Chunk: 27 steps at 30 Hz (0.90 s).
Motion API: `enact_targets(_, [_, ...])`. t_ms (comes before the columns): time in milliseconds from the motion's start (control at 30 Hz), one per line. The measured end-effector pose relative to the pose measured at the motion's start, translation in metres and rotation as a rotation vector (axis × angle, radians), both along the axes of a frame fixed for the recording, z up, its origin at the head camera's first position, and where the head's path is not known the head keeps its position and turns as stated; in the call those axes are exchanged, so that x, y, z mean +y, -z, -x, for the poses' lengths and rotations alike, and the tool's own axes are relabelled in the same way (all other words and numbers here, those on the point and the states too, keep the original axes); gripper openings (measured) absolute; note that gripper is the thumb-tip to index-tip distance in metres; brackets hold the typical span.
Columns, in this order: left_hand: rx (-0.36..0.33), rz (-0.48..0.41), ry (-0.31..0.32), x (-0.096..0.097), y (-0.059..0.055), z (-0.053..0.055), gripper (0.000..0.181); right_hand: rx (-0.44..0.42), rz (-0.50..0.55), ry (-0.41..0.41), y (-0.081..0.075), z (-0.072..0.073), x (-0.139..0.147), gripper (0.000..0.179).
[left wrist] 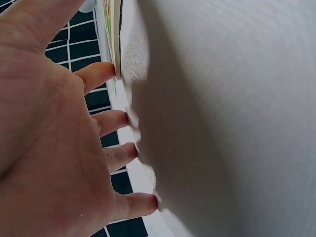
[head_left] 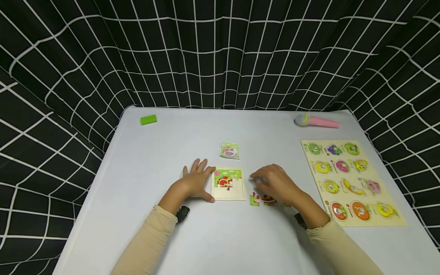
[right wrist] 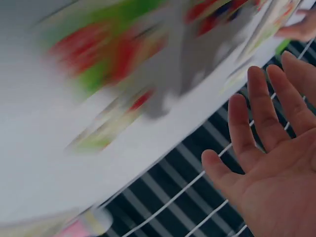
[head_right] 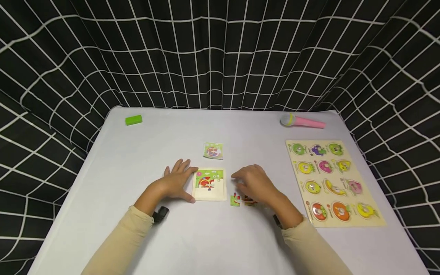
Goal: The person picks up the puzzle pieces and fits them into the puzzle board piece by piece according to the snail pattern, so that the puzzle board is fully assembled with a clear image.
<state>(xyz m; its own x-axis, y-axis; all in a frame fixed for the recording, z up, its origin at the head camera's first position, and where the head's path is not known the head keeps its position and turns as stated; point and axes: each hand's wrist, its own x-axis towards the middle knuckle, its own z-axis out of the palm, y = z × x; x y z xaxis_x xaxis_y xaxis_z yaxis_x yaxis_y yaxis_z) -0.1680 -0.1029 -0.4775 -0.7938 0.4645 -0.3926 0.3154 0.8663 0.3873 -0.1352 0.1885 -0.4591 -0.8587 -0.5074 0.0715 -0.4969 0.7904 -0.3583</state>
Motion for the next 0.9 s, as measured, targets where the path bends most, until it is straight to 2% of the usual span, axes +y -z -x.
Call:
enact_targets(167, [0.001,0.002,-0.007,-0.006,-0.002,0.000,0.108,0.009,-0.017,0.071,0.002,-0.004,0.035,0.028])
enact_targets(333, [0.000,0.004,-0.008,-0.009,-0.004,-0.001,0.108,0.013,-0.077,0.116,0.005,-0.007,0.058,0.030])
enact_targets(467, [-0.001,-0.002,-0.005,-0.010,-0.005,-0.001,0.108,0.003,-0.096,0.133,0.007,-0.010,0.069,0.031])
enact_targets(667, [0.003,-0.005,-0.002,-0.009,-0.004,-0.002,0.108,0.015,-0.102,0.118,0.013,-0.012,0.078,0.030])
enact_targets(900, [-0.009,-0.015,0.017,0.000,-0.005,0.000,0.108,0.029,-0.134,0.136,0.014,-0.018,0.087,0.028])
